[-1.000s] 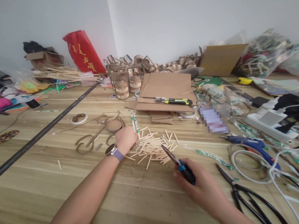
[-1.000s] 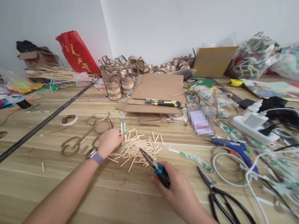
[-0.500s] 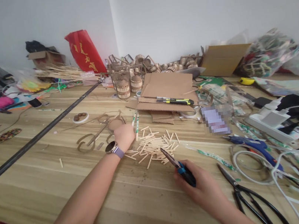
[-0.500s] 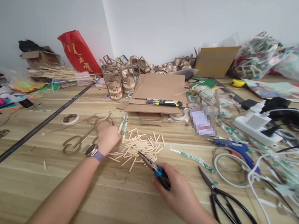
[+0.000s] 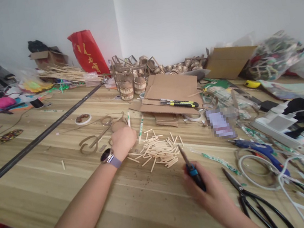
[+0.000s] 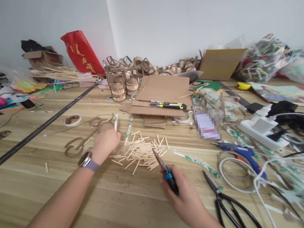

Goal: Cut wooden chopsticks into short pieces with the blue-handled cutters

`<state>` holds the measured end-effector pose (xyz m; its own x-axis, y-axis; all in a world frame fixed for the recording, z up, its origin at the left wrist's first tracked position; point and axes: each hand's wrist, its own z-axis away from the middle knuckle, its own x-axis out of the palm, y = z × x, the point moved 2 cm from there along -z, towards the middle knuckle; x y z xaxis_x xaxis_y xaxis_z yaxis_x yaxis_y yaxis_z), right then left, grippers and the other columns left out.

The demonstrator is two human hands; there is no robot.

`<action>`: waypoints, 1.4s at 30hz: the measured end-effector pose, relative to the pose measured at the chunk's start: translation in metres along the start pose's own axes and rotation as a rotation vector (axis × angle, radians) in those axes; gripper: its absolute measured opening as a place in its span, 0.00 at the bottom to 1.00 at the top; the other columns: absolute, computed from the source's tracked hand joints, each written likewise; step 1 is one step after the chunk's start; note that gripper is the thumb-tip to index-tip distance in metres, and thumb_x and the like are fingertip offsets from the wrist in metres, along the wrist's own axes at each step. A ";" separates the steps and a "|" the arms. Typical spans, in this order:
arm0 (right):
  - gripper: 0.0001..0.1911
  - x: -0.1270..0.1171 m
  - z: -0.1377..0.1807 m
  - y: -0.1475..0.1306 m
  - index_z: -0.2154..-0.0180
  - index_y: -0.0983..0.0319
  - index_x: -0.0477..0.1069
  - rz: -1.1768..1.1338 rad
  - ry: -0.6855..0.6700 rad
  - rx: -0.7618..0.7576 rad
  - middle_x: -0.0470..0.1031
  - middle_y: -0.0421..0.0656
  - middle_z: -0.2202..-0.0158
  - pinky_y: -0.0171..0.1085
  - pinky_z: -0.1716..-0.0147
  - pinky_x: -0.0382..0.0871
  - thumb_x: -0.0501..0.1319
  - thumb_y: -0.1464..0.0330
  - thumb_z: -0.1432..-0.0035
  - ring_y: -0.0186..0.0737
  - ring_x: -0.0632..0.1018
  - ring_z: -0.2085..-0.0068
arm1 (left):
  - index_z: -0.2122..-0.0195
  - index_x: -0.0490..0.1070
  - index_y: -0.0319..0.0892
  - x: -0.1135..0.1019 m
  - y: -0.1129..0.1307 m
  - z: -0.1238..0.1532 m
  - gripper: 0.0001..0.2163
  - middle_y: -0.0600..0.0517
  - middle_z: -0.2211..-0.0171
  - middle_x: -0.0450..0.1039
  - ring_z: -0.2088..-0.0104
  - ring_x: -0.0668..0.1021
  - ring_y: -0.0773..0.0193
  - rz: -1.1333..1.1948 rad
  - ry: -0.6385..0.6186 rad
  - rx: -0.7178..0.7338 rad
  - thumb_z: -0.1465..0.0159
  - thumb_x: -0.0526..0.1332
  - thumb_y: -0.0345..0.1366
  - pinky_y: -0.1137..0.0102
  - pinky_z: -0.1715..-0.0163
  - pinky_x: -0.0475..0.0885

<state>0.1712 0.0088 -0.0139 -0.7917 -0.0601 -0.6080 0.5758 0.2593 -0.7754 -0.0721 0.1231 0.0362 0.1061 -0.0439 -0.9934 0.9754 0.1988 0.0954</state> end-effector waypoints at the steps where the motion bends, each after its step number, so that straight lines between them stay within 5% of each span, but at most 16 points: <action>1: 0.13 -0.002 0.001 0.002 0.60 0.60 0.68 -0.048 0.031 0.010 0.73 0.41 0.72 0.36 0.72 0.68 0.53 0.59 0.38 0.39 0.73 0.73 | 0.55 0.70 0.27 -0.004 -0.001 0.009 0.17 0.31 0.64 0.76 0.58 0.79 0.43 -0.007 0.033 0.009 0.31 0.46 0.33 0.61 0.64 0.71; 3: 0.15 -0.006 0.001 0.006 0.56 0.60 0.68 -0.151 0.107 0.029 0.72 0.39 0.72 0.35 0.72 0.68 0.55 0.58 0.38 0.38 0.73 0.73 | 0.52 0.65 0.29 -0.008 -0.001 0.031 0.16 0.33 0.65 0.75 0.62 0.80 0.45 -0.011 0.081 0.069 0.31 0.44 0.33 0.63 0.67 0.70; 5: 0.15 -0.011 0.000 0.011 0.58 0.59 0.69 -0.250 0.210 0.050 0.71 0.38 0.72 0.35 0.69 0.68 0.58 0.56 0.40 0.37 0.73 0.71 | 0.54 0.64 0.32 -0.005 0.006 0.059 0.17 0.39 0.70 0.75 0.69 0.79 0.52 0.072 0.086 0.306 0.29 0.40 0.35 0.67 0.74 0.66; 8: 0.17 -0.017 -0.004 0.018 0.62 0.59 0.71 -0.465 0.337 0.149 0.73 0.40 0.68 0.34 0.63 0.68 0.63 0.53 0.44 0.37 0.74 0.66 | 0.56 0.61 0.39 0.011 0.022 0.101 0.14 0.48 0.72 0.74 0.75 0.75 0.60 0.319 -0.116 0.556 0.28 0.39 0.38 0.70 0.79 0.60; 11: 0.21 -0.021 -0.009 0.021 0.66 0.60 0.72 -0.742 0.408 0.319 0.72 0.38 0.72 0.30 0.71 0.67 0.68 0.50 0.52 0.34 0.72 0.70 | 0.58 0.62 0.42 0.027 0.036 0.132 0.10 0.50 0.69 0.75 0.70 0.76 0.60 0.360 -0.233 0.730 0.29 0.44 0.37 0.70 0.74 0.61; 17: 0.21 -0.027 -0.018 0.013 0.77 0.61 0.66 -1.011 0.436 0.336 0.63 0.34 0.80 0.26 0.78 0.65 0.75 0.56 0.59 0.29 0.65 0.76 | 0.64 0.65 0.44 0.040 0.041 0.141 0.09 0.53 0.71 0.74 0.71 0.74 0.64 0.562 -0.364 0.712 0.29 0.48 0.39 0.72 0.74 0.57; 21: 0.22 -0.030 -0.017 0.015 0.76 0.61 0.69 -0.937 0.469 0.384 0.65 0.34 0.80 0.25 0.79 0.64 0.75 0.53 0.62 0.29 0.67 0.77 | 0.72 0.60 0.43 0.045 0.039 0.139 0.14 0.56 0.78 0.66 0.77 0.68 0.68 0.662 -0.383 0.737 0.30 0.49 0.40 0.72 0.77 0.53; 29: 0.24 -0.015 -0.008 0.019 0.75 0.61 0.69 -0.765 0.471 0.453 0.66 0.35 0.80 0.28 0.82 0.60 0.72 0.49 0.59 0.30 0.65 0.79 | 0.70 0.63 0.44 0.052 0.039 0.145 0.14 0.55 0.79 0.66 0.78 0.66 0.66 0.604 -0.289 0.775 0.29 0.46 0.41 0.69 0.77 0.50; 38: 0.27 0.028 0.015 -0.014 0.78 0.60 0.66 -0.483 0.084 0.338 0.64 0.37 0.81 0.33 0.79 0.61 0.62 0.42 0.51 0.35 0.65 0.77 | 0.70 0.63 0.44 0.051 0.040 0.140 0.15 0.51 0.72 0.72 0.72 0.72 0.64 0.757 -0.248 0.646 0.29 0.45 0.41 0.71 0.73 0.57; 42: 0.27 0.014 0.006 -0.006 0.77 0.61 0.68 -0.453 0.120 0.369 0.65 0.37 0.80 0.33 0.78 0.60 0.62 0.42 0.52 0.35 0.65 0.76 | 0.71 0.62 0.44 0.054 0.041 0.139 0.14 0.53 0.73 0.71 0.72 0.71 0.65 0.793 -0.299 0.599 0.30 0.46 0.42 0.71 0.73 0.57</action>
<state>0.1574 0.0009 -0.0189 -0.9802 0.0281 -0.1960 0.1913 -0.1202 -0.9741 0.0005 -0.0068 -0.0042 0.7232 -0.3704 -0.5830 0.5321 -0.2394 0.8121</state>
